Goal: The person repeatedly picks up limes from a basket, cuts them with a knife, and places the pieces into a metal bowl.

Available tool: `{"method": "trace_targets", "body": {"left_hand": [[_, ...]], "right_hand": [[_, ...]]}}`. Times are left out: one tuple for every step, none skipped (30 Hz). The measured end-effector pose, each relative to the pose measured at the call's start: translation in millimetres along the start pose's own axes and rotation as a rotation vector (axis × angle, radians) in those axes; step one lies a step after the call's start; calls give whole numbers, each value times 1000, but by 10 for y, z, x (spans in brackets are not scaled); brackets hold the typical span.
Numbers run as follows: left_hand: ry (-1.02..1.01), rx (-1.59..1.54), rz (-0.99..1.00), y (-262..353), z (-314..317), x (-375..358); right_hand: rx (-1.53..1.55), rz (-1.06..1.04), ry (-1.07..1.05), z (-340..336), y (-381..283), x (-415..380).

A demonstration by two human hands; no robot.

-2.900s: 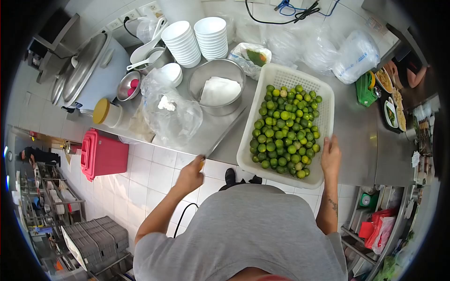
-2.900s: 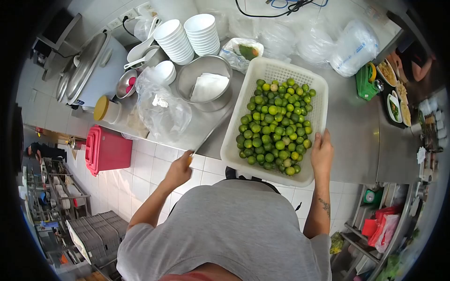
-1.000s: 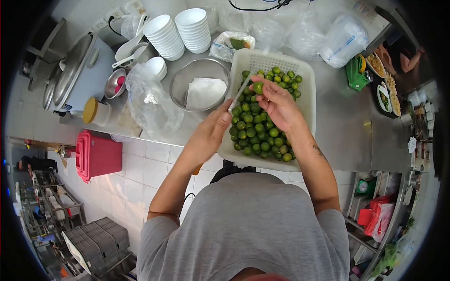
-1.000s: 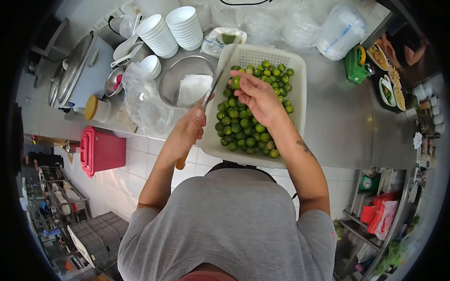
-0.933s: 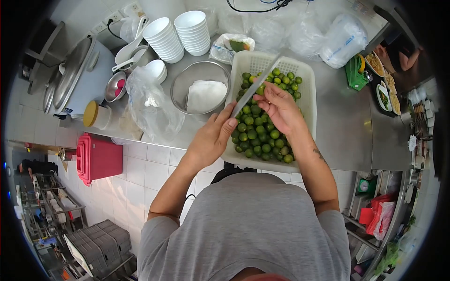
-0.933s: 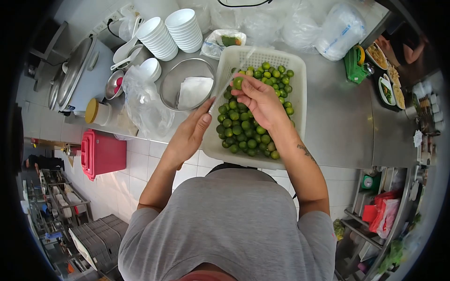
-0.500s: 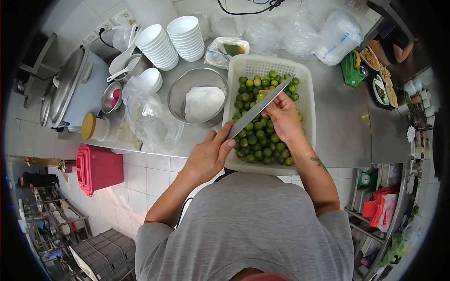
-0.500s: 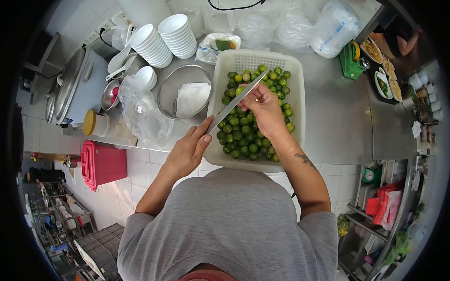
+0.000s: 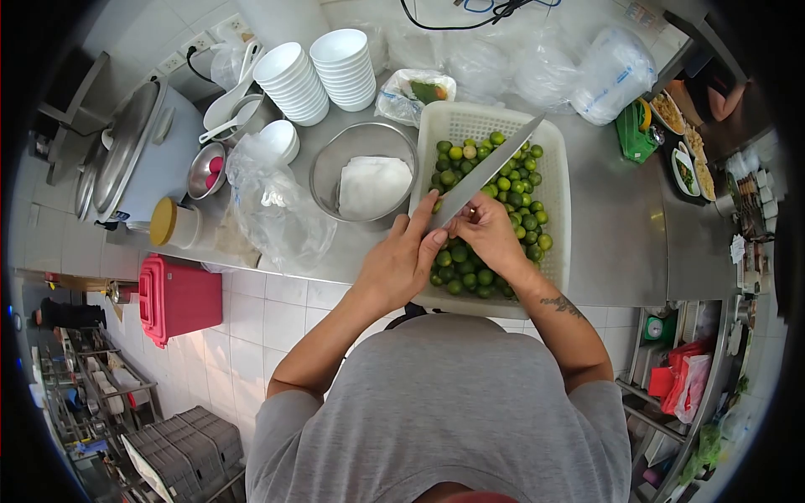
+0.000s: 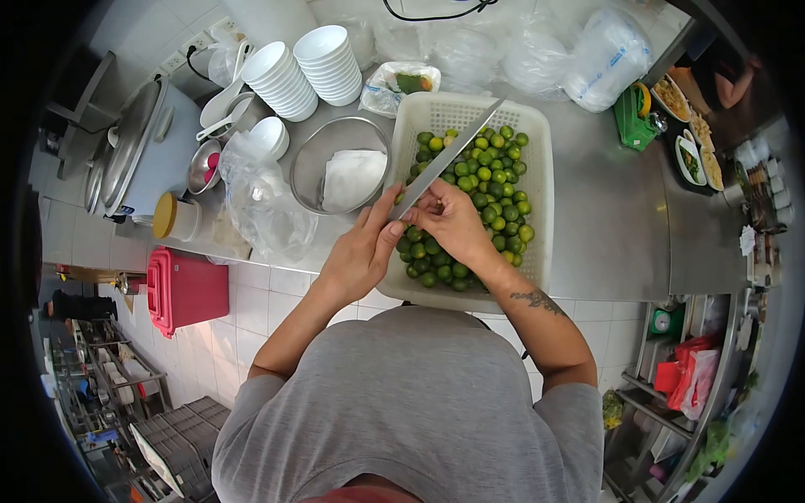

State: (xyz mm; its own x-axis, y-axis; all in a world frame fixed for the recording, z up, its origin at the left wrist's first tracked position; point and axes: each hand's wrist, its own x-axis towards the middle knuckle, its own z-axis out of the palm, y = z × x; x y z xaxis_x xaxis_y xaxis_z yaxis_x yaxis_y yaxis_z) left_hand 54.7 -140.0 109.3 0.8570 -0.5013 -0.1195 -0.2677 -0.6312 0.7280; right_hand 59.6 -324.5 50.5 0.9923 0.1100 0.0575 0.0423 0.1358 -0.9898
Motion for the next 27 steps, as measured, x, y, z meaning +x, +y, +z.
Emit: {"method": "trace_targets", "body": {"left_hand": [[1,-27,3,4,-11,21],[6,-45,1,-8,-22,34],[11,-63,0,-38,-29,47],[8,-84,-4,-69,-29,34],[37,-88,9,-104,-49,50],[64,-92,19,-155,-83,48],[91,-96,26,-211,-120,38],[129,-104,16,-268,-168,39],[168,-112,6,-330,-232,58],[207,-120,-7,-399,-297,71],[196,-131,-68,-487,-373,100],[187,-142,-126,-579,-452,147],[177,-156,-184,-633,-505,184],[202,-148,-168,-647,-540,218],[228,-137,-152,-648,-578,248],[225,-170,-144,-622,-590,247],[222,-202,-136,-593,-604,246],[185,-276,-134,-512,-592,239],[149,-353,-133,-452,-556,236],[107,-404,-140,-439,-490,240],[64,-457,-145,-443,-411,250],[21,-507,-150,-431,-341,249],[-8,-528,-127,-406,-277,236],[-27,-546,-112,-383,-229,222],[-47,-563,-97,-363,-186,206],[-68,-580,-83,-344,-152,184],[-89,-565,-112,-276,-168,140]], "right_hand": [[-1,11,-10,8,9,5],[-2,21,-19,22,9,6],[-5,30,-27,26,5,10],[0,43,-61,34,-7,-9],[-1,46,-98,20,-47,19],[2,53,-136,14,-88,43],[-31,48,-77,-22,-146,86],[-64,45,-19,-97,-190,151],[-153,63,48,-244,-184,232],[-294,68,70,-450,-95,332],[-425,60,84,-599,-29,429],[-538,1,81,-629,31,524],[-653,-57,77,-643,80,595],[-769,-116,73,-650,131,643],[-767,-74,60,-569,175,695],[-908,-100,11,-504,217,706],[-1048,-128,-38,-445,253,703],[-1184,-154,-84,-397,304,692],[-1136,-107,-110,-397,355,742],[-1092,-112,-88,-389,402,739],[-1050,-119,-65,-372,419,738],[-1006,-124,-42,-366,432,731],[-736,-32,-36,-405,423,717],[-466,56,-29,-444,315,682],[-196,141,-21,-469,186,644],[-63,153,-14,-479,64,584],[70,164,-7,-466,-80,498]]}}
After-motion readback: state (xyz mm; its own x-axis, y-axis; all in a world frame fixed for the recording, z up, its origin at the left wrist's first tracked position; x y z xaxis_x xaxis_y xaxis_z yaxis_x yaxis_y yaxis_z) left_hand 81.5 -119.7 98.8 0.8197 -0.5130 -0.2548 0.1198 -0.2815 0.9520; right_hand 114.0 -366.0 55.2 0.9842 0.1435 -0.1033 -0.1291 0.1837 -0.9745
